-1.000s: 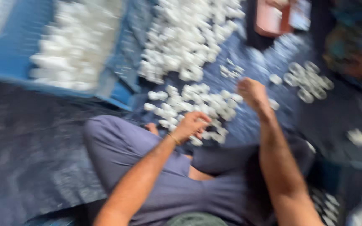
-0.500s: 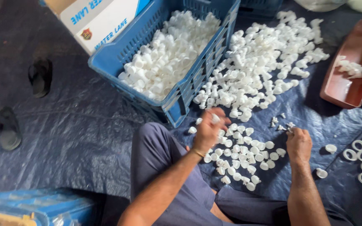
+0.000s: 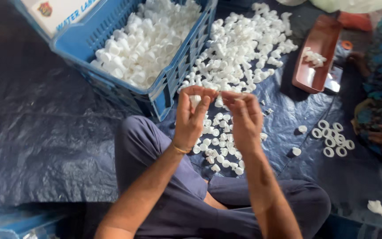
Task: The person sits on the floor and assembles small white plastic components by hand, inserting orange caps and white rings into the pieces. The person handles the parts one at a time and places the assembled units into a nearby blue crate.
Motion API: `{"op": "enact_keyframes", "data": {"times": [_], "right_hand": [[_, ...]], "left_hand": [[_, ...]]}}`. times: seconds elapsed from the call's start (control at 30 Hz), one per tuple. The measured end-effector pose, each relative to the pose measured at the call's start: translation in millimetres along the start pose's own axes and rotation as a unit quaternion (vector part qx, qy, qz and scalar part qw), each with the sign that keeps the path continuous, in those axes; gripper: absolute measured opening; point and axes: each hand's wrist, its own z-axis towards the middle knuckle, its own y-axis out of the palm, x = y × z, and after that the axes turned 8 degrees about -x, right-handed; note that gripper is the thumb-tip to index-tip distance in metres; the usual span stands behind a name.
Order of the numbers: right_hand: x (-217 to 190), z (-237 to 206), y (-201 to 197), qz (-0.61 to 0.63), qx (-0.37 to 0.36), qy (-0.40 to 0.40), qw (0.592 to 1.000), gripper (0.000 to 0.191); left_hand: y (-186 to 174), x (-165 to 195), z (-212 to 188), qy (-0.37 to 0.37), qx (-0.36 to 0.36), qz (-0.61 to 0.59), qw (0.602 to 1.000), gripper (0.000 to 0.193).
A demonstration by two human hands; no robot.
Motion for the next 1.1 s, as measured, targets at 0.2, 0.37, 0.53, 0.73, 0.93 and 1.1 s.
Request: {"op": "enact_keyframes", "data": {"times": [0.2,0.37,0.53,0.73,0.93,1.1], "right_hand": [[-70,31,4,-0.117,0.054,-0.153,0.980,0.026],[-119,49,-57,-0.050,0.097,-0.174,0.979,0.017],[-121,20,-42,-0.064,0.035,-0.137,0.988,0.019],[-48,-59,-19,-0.234,0.009,0.028,0.972,0.006],[25,-112,-25,-0.328,0.018,0.151,0.932,0.006],[40,-119,-30,-0.400,-0.022,0.089,0.912,0.009]], "left_hand": [[-78,71,24,0.080,0.112,0.140,0.980,0.020],[-150,101,40,0.111,0.132,0.124,0.977,0.028],[-112,57,21,-0.040,0.038,0.052,0.997,0.032],[-49,-45,-33,-0.317,-0.045,-0.245,0.915,0.040],[-31,-93,-78,-0.409,-0.115,-0.227,0.876,0.035],[-24,-112,-96,-0.483,-0.133,-0.087,0.861,0.029]]}}
